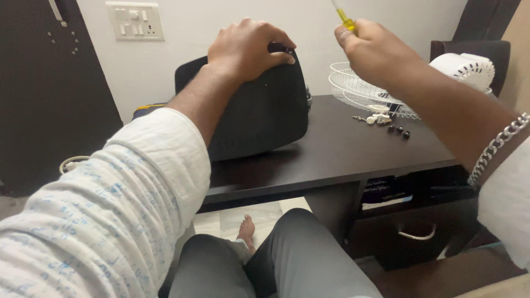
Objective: The person reassembles a small electronic device by connecting internal wires, placing the black back cover onto the teal housing, and securing it with screws using a screwdriver. The device is placed upright on the table after assembly.
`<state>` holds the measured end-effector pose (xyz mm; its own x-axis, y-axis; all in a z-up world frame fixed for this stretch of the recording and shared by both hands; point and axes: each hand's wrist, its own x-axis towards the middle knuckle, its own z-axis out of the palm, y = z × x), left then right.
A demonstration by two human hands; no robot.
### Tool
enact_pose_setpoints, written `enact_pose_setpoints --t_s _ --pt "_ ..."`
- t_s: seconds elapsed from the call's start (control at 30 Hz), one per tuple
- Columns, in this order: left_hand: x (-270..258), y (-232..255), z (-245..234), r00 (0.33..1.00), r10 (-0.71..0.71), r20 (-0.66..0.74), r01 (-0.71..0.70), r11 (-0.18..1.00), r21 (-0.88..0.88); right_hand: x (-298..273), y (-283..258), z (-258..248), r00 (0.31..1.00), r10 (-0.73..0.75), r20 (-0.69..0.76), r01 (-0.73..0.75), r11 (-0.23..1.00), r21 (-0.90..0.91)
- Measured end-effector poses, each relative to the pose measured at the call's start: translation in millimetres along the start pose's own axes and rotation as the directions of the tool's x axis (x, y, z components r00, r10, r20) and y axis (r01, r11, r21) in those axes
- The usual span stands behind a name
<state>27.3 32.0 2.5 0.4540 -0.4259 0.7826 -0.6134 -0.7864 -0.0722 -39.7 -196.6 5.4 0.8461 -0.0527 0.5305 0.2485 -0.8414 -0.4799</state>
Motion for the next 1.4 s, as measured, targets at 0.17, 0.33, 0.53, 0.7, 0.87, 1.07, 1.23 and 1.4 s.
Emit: enact_pose_setpoints --t_s 0.17,0.33,0.53,0.7,0.87,1.07,1.23,1.4 --pt "1 -5 1 0.998 0.023 -0.057 -0.025 1.0 -0.019 9 20 25 0.994 -0.109 -0.002 0.097 0.875 0.475" --pt "1 -11 5 0.999 0.005 -0.052 -0.008 0.998 -0.058 23 16 54 0.991 -0.136 -0.01 0.106 0.717 0.689" --pt "1 -16 10 0.989 0.079 -0.129 -0.087 0.994 -0.058 31 3 64 0.995 -0.079 0.058 0.008 0.661 0.751" --pt "-2 -21 10 0.988 0.092 -0.124 -0.096 0.995 -0.026 37 0 64 0.989 -0.048 0.14 -0.084 0.597 0.798" --pt "2 -26 11 0.972 0.194 -0.133 -0.209 0.971 -0.114 41 4 63 0.982 -0.075 0.174 -0.091 0.623 0.777" --pt "21 -35 5 0.973 0.161 0.168 -0.124 0.969 -0.212 39 15 72 0.987 -0.101 0.122 -0.033 0.62 0.784" --pt "20 -32 5 0.974 0.128 0.188 -0.096 0.981 -0.169 41 26 75 0.987 -0.156 0.034 0.077 0.652 0.755" --pt "17 -26 4 0.982 0.093 0.166 -0.074 0.99 -0.122 44 38 79 0.968 -0.25 -0.023 0.186 0.653 0.734"
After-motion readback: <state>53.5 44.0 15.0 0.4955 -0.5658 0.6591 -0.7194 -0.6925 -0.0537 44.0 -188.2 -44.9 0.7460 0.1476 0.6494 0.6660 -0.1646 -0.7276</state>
